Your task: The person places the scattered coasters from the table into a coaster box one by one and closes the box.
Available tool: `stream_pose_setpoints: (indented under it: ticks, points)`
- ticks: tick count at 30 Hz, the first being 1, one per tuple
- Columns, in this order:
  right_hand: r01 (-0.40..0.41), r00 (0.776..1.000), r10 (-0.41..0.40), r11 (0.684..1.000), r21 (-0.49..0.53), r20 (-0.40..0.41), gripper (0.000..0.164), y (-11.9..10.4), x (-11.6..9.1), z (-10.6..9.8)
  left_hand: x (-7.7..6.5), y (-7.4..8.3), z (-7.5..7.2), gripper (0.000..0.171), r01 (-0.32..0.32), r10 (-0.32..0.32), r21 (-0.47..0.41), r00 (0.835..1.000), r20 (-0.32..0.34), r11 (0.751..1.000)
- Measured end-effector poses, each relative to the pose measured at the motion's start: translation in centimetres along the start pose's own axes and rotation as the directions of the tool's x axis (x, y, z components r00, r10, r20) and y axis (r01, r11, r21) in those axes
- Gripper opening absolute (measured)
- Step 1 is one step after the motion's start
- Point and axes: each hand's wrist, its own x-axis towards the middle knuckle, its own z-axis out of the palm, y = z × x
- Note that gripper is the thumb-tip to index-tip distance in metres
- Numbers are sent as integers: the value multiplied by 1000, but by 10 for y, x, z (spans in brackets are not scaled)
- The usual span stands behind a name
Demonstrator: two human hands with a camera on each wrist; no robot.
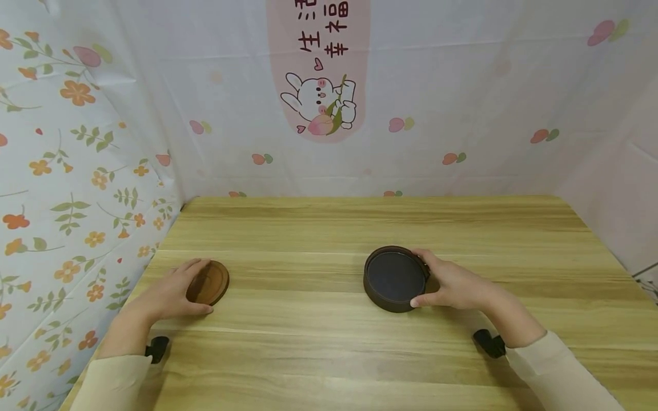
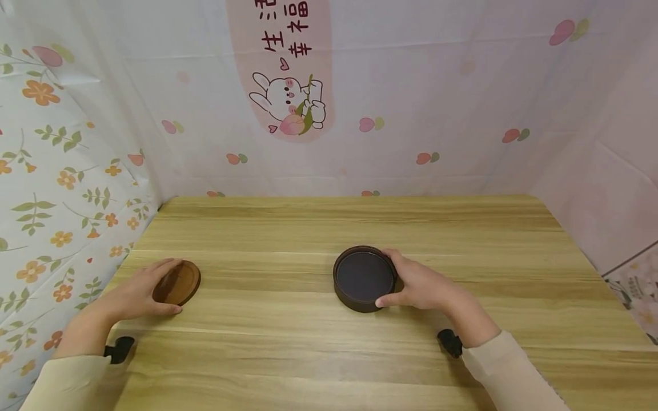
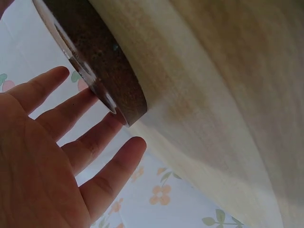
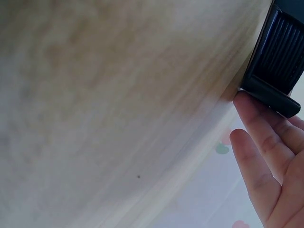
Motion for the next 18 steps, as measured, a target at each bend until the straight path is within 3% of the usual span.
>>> stream_pose_setpoints:
  ticks: [18]
  points:
    - [-1, 1000, 1, 1000, 14, 5, 110, 1, 0, 0, -2, 5, 2, 103, 11, -11, 44, 1000, -10, 999]
